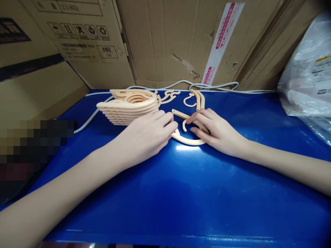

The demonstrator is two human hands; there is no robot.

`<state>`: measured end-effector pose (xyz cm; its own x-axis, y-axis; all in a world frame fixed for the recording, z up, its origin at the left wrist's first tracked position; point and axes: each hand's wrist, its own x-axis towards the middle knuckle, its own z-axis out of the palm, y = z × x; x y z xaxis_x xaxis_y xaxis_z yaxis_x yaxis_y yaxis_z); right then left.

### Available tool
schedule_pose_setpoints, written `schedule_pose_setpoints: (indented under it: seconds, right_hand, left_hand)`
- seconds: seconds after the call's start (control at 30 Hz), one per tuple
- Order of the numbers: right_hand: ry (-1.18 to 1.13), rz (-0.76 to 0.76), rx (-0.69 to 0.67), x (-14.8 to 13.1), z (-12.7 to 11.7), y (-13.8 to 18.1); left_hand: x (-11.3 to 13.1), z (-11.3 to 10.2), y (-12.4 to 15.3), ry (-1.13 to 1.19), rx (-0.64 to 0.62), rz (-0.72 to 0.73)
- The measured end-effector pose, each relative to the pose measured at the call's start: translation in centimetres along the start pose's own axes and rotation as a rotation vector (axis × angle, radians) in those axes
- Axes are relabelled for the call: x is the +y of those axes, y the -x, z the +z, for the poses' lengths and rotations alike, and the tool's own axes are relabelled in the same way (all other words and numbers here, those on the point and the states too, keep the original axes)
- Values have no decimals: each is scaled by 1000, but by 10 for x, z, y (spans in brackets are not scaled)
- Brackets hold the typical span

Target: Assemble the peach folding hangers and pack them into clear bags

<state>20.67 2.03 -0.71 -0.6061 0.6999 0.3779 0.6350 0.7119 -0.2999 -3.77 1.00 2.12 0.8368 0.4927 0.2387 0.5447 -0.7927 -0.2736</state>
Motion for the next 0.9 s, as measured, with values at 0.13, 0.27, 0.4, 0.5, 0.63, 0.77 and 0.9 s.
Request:
schedule_pose_setpoints:
  seconds: [0.13,0.27,0.4,0.5,0.63,0.77,0.9]
  right_hand:
    - [18,-12,-6,-1,0,0]
    - [24,-46,-24,-4,-1,0]
    - [29,-82,-38,-5,-2,0]
    - [9,-89,-42,-4,-1,0]
    - [-29,-87,-29,-2,-1,2]
    - [-52,-124,-35,-1,-2,3]
    - [-27,-237,-105,-5,-4,3]
  left_hand:
    - [2,1,1,-14,10,-13]
    - [3,2,1,32,3,-33]
    - [5,1,0,73,-3,-50]
    - [7,-1,0,75,-17,-84]
    - [8,-2,0,95,-42,-182]
    - [10,-2,-1,168,-88,-285]
    - [13,-3,-1,265,-92,-377]
